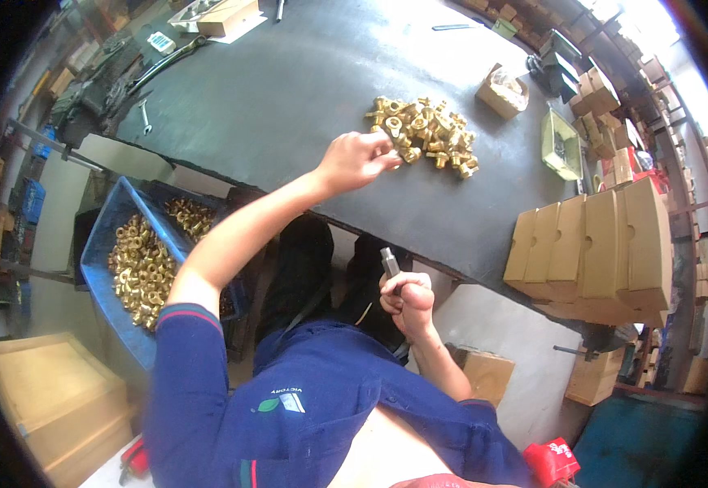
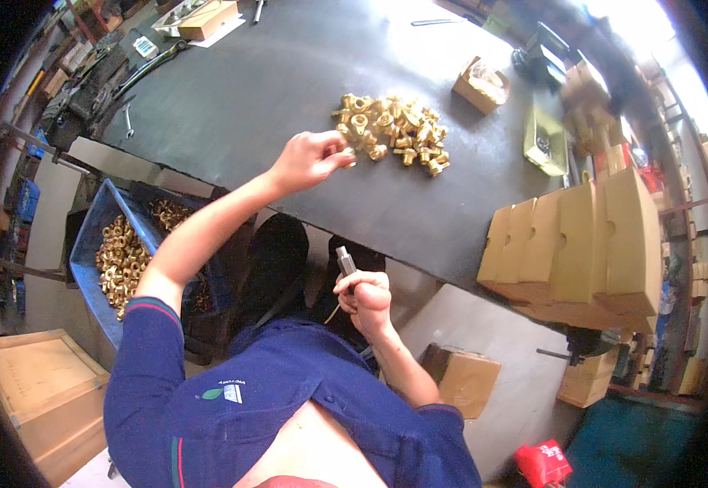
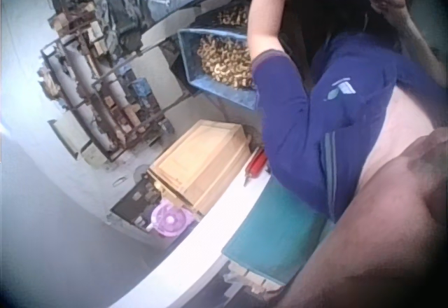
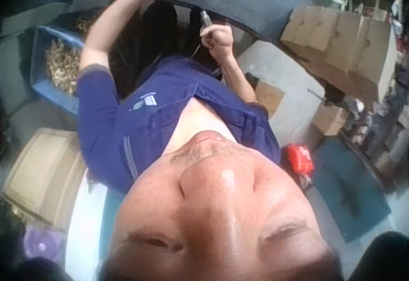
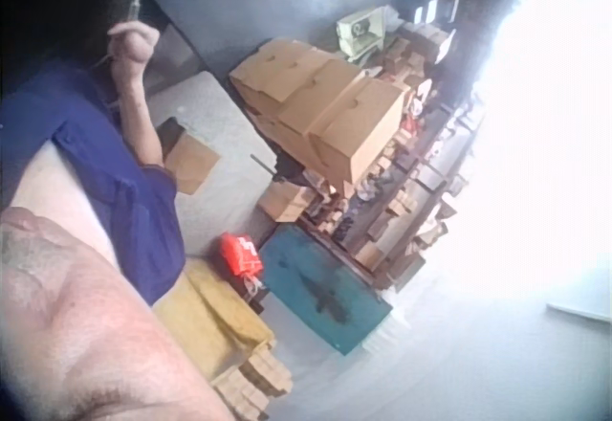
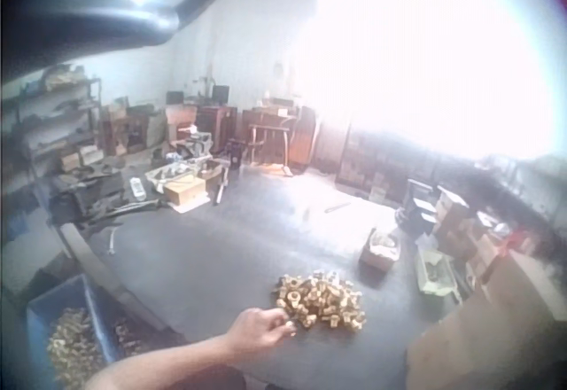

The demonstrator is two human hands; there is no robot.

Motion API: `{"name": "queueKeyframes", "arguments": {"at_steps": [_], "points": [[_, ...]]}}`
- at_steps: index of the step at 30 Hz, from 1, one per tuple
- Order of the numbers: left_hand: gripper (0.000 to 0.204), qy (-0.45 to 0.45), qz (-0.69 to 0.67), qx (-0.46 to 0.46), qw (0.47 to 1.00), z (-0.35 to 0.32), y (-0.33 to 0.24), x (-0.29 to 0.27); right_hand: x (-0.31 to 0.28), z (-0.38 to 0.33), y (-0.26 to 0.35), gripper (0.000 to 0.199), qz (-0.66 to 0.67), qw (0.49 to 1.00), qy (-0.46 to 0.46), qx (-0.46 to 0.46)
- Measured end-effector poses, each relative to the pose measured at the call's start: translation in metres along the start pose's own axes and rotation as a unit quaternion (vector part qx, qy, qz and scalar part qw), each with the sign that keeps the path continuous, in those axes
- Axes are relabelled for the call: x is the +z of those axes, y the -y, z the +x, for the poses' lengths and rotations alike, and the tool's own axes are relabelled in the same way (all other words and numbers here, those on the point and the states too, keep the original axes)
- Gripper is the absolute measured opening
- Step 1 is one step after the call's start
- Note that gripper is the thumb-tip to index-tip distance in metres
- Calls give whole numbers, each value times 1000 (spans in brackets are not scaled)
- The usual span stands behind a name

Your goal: The person sits at a workbench and repeatedly picks up brass fittings from a blue bin. They use a small metal tool to manipulate each fitting before placing it on the table. The person briefly stands up to adjust a fan and then returns to the task.

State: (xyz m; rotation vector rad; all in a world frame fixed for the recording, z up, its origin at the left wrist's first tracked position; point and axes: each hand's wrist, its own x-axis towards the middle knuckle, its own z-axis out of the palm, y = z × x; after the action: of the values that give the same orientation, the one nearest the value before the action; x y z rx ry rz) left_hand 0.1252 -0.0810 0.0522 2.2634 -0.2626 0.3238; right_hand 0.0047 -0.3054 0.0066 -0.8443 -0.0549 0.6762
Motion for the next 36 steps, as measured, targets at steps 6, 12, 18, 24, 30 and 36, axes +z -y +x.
{"name": "queueKeyframes", "arguments": {"at_steps": [6,12,18,24,30,36], "points": [[37,-8,164,47,985,111,6,43,-9,-12,-3,21,17,1000,-17,-15],[36,21,149,33,988,152,5,82,-26,-21,-3,24,-23,995,-86,-36],[25,-43,72,147,986,35,-3,-17,-13,-13,-10,23,-47,997,-58,19],[19,-148,-346,-236,896,-160,18,-160,-6,-1,-19,18,-80,995,11,59],[25,-105,88,-499,856,-342,111,-190,12,17,-23,16,-144,984,48,89],[25,20,221,-543,810,-366,149,-147,42,20,-32,26,-118,984,47,123]]}}
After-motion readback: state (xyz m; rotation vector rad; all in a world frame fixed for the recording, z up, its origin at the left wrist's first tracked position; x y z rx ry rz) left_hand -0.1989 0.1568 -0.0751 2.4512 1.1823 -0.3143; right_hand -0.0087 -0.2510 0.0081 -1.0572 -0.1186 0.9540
